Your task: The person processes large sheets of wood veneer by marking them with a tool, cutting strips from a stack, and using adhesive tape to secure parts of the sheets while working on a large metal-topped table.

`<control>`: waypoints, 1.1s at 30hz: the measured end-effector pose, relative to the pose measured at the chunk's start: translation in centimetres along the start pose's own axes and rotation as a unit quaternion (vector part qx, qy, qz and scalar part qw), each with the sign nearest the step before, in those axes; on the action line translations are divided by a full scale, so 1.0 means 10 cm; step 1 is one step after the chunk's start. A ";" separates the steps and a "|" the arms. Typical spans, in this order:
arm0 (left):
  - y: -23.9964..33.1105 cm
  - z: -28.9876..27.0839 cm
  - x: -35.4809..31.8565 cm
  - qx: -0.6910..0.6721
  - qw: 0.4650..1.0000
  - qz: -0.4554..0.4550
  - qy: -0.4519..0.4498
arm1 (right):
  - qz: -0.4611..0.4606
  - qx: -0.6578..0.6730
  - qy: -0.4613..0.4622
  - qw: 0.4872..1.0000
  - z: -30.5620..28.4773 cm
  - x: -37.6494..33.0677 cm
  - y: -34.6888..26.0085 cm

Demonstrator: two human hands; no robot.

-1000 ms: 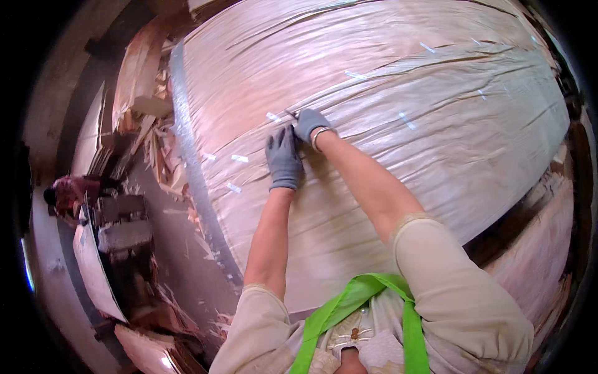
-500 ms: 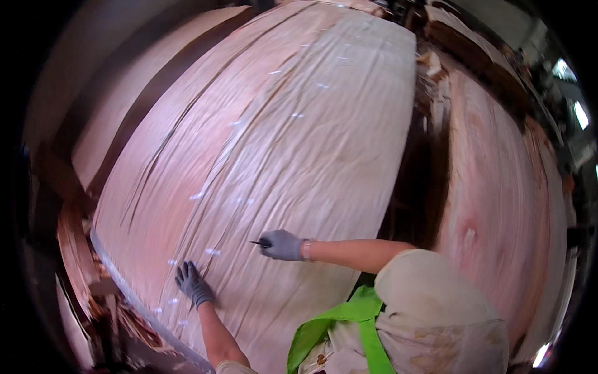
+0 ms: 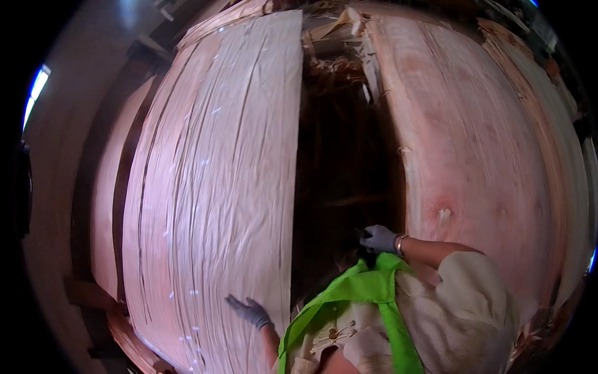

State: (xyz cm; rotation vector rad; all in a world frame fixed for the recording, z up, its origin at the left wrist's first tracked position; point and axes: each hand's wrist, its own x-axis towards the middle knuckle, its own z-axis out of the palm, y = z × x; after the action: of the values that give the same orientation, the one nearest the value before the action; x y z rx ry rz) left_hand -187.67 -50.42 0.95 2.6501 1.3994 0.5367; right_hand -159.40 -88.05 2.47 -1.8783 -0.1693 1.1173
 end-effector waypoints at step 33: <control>7.67 3.12 5.09 -0.206 0.927 0.311 -0.045 | 0.137 0.322 0.330 0.877 -5.42 2.70 -0.87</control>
State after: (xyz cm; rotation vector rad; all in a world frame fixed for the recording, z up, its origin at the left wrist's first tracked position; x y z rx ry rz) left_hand -90.51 -50.49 4.05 2.6605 0.3277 0.6569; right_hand -100.15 -103.44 1.37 -1.5719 0.7876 0.5329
